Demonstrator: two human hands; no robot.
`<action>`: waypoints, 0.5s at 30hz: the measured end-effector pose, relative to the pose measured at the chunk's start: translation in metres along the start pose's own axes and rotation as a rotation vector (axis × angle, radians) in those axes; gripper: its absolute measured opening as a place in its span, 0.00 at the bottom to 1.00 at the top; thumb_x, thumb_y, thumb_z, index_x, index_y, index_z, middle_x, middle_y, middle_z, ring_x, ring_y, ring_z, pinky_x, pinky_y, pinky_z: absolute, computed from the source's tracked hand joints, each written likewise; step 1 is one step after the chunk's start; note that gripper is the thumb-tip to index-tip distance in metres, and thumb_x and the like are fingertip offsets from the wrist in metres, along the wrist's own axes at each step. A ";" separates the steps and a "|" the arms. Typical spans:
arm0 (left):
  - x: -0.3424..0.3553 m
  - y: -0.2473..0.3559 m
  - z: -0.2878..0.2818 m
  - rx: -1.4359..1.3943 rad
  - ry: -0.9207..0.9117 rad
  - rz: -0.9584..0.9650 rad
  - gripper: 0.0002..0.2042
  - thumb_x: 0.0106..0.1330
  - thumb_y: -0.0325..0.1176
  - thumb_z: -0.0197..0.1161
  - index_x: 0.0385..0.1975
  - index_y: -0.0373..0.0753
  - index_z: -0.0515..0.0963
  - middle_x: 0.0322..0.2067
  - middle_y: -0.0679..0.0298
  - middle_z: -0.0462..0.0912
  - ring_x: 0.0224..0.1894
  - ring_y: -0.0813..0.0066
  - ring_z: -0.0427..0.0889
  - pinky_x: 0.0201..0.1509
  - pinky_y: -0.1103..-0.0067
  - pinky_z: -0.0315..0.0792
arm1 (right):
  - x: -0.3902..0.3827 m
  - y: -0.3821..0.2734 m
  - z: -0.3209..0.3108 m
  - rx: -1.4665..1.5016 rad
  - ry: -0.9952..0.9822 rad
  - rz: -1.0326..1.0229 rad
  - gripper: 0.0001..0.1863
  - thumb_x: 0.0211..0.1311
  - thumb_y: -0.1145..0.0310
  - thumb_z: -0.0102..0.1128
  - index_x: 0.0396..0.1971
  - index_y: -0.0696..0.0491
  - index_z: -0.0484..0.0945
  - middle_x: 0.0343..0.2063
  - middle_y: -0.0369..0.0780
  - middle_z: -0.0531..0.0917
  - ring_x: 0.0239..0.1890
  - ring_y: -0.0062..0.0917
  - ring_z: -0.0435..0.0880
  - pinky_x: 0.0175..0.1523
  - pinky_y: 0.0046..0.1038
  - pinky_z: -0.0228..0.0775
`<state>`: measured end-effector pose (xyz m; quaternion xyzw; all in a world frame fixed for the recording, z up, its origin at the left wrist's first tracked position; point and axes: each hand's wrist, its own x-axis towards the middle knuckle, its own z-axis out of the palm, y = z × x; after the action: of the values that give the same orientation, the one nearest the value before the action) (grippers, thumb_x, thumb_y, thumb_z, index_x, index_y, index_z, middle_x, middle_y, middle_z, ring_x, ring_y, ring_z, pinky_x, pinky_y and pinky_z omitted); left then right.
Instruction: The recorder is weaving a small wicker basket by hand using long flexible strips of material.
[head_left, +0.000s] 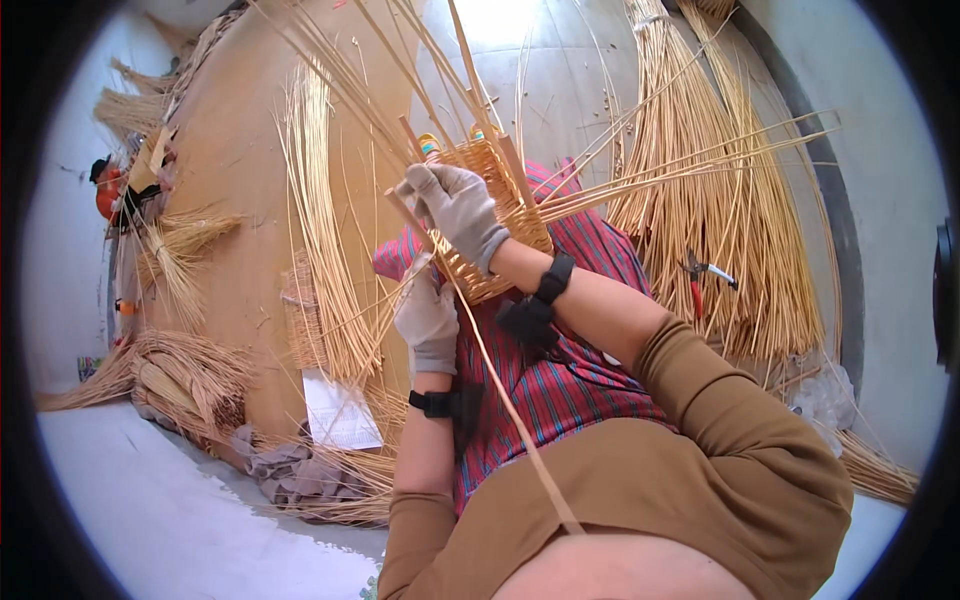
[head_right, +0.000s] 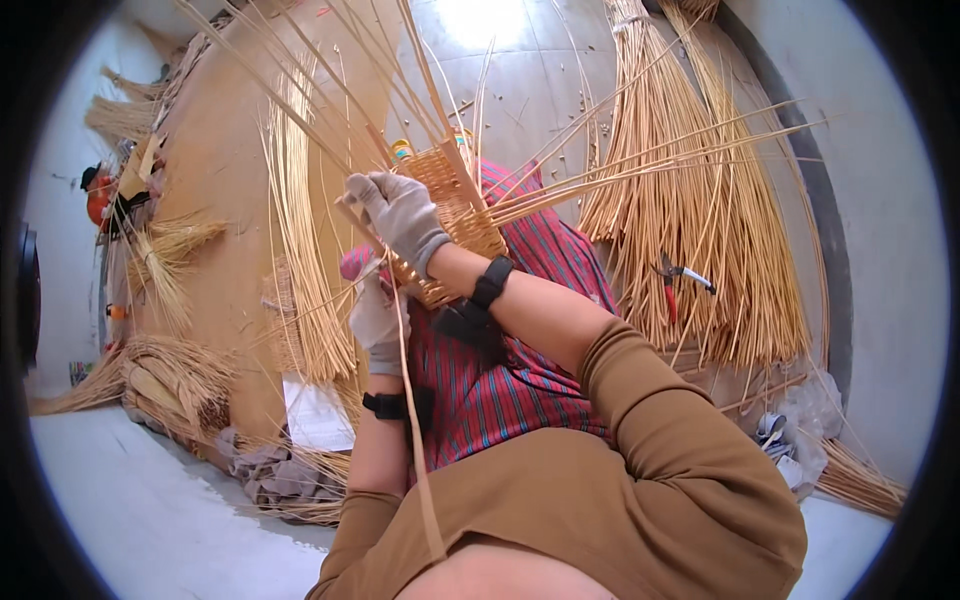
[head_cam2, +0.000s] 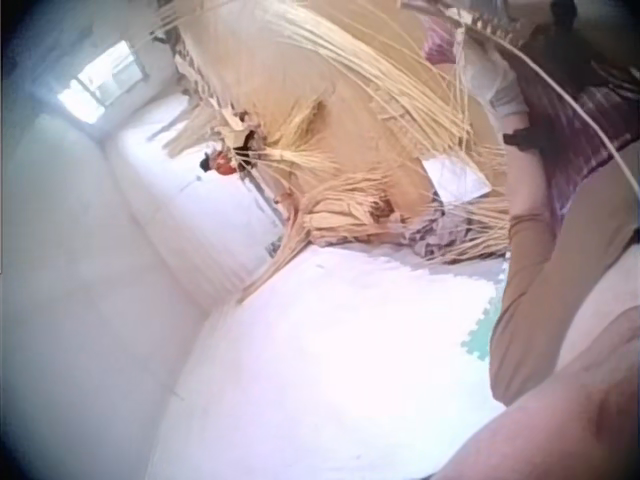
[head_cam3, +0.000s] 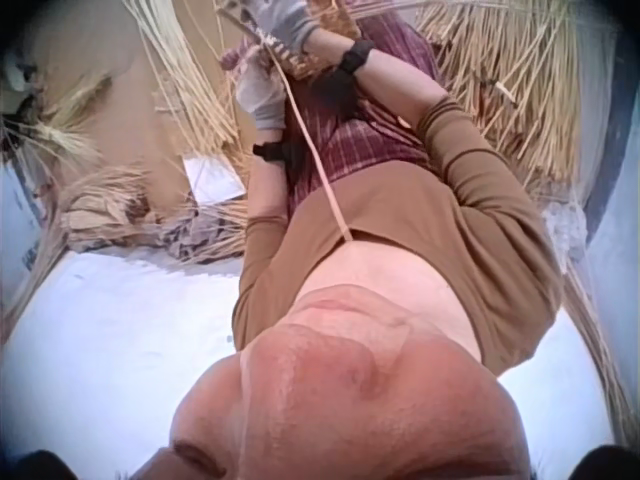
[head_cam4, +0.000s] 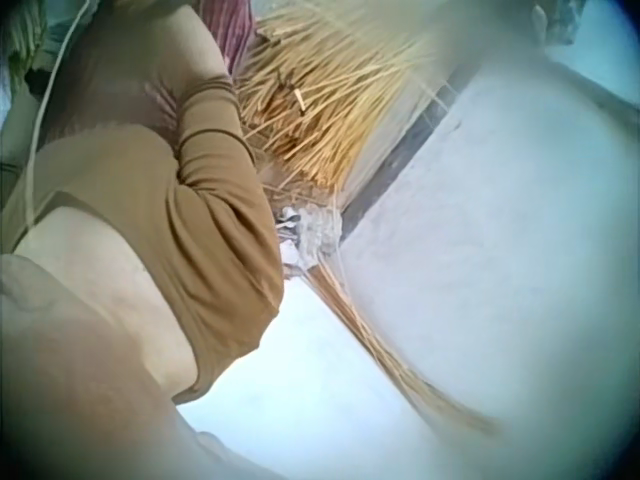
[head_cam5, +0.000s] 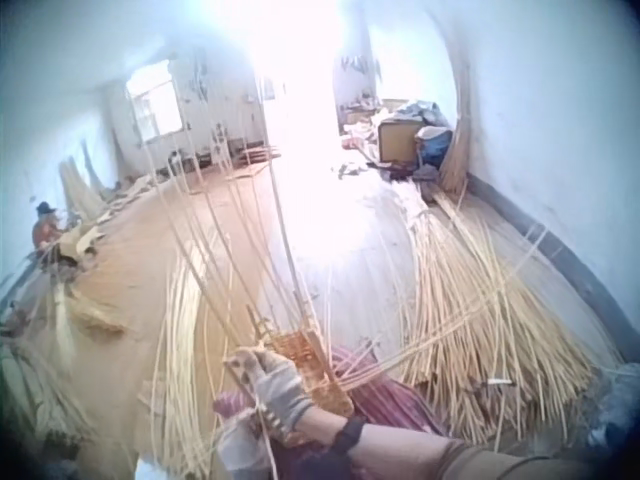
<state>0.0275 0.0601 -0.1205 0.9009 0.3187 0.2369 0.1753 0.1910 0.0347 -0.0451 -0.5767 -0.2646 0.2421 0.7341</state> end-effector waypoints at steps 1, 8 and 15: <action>0.001 0.000 0.002 -0.056 -0.014 -0.020 0.32 0.56 0.34 0.76 0.62 0.45 0.73 0.31 0.62 0.82 0.34 0.64 0.84 0.39 0.68 0.77 | 0.000 -0.003 -0.003 -0.099 -0.025 -0.071 0.21 0.73 0.56 0.60 0.55 0.56 0.80 0.34 0.43 0.87 0.39 0.33 0.87 0.43 0.33 0.77; 0.003 -0.006 0.009 -0.168 0.076 0.048 0.33 0.55 0.44 0.80 0.59 0.45 0.74 0.23 0.67 0.77 0.23 0.69 0.79 0.28 0.70 0.71 | -0.032 -0.008 -0.022 0.054 -0.024 -0.472 0.15 0.68 0.67 0.63 0.50 0.58 0.77 0.43 0.44 0.84 0.47 0.32 0.85 0.55 0.30 0.76; 0.005 0.010 -0.005 -0.211 0.089 0.153 0.20 0.61 0.39 0.75 0.49 0.41 0.77 0.34 0.58 0.84 0.30 0.59 0.85 0.34 0.68 0.77 | -0.067 0.022 -0.114 0.213 -0.121 -0.056 0.17 0.79 0.56 0.50 0.38 0.54 0.78 0.30 0.32 0.81 0.29 0.17 0.81 0.44 0.22 0.78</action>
<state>0.0328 0.0574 -0.1101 0.8876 0.2299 0.3216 0.2362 0.2158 -0.0867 -0.0958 -0.4721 -0.2972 0.2825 0.7804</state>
